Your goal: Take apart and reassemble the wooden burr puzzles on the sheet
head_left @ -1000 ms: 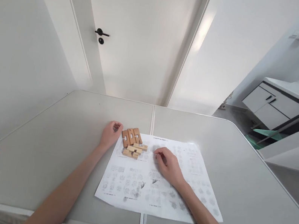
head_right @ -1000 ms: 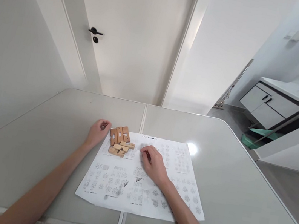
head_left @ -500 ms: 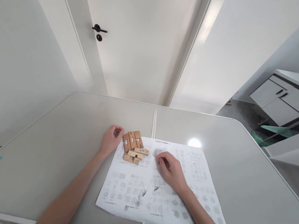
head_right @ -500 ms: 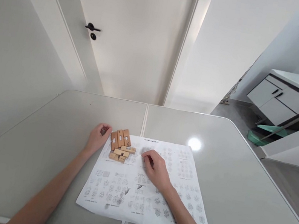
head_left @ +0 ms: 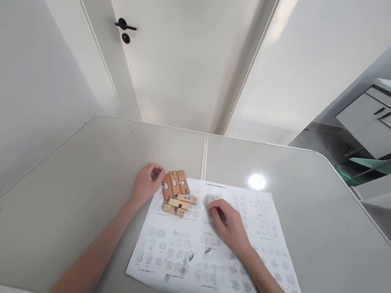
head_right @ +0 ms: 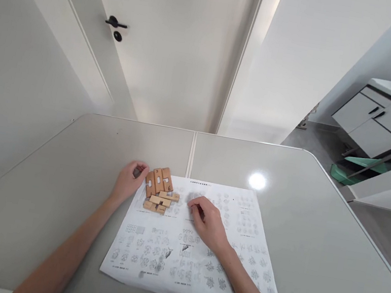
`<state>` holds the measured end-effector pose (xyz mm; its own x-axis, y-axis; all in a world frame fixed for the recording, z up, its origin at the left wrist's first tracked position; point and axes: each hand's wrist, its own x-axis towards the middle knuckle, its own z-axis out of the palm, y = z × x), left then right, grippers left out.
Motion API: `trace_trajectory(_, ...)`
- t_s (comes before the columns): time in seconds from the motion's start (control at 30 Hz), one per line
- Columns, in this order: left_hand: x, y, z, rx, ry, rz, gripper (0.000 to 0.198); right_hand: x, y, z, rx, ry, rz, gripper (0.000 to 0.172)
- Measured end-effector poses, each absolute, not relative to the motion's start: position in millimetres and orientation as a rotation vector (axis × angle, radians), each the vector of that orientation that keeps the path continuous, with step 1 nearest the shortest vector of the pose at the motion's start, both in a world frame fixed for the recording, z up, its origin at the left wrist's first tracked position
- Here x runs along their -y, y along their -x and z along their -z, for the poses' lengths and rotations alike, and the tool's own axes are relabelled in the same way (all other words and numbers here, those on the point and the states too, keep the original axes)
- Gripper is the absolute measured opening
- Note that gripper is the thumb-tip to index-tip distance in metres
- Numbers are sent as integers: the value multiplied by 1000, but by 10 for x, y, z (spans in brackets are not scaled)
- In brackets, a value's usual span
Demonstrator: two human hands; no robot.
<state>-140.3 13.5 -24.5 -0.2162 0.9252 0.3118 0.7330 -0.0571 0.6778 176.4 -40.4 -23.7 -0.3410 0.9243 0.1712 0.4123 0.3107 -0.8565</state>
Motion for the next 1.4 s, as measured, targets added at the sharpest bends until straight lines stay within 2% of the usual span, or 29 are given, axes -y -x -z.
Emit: trace_trajectory(1.4,-92,1371,229,-1958,-1856,-1118,12,400,-1779,256,1861,1206,-990,21)
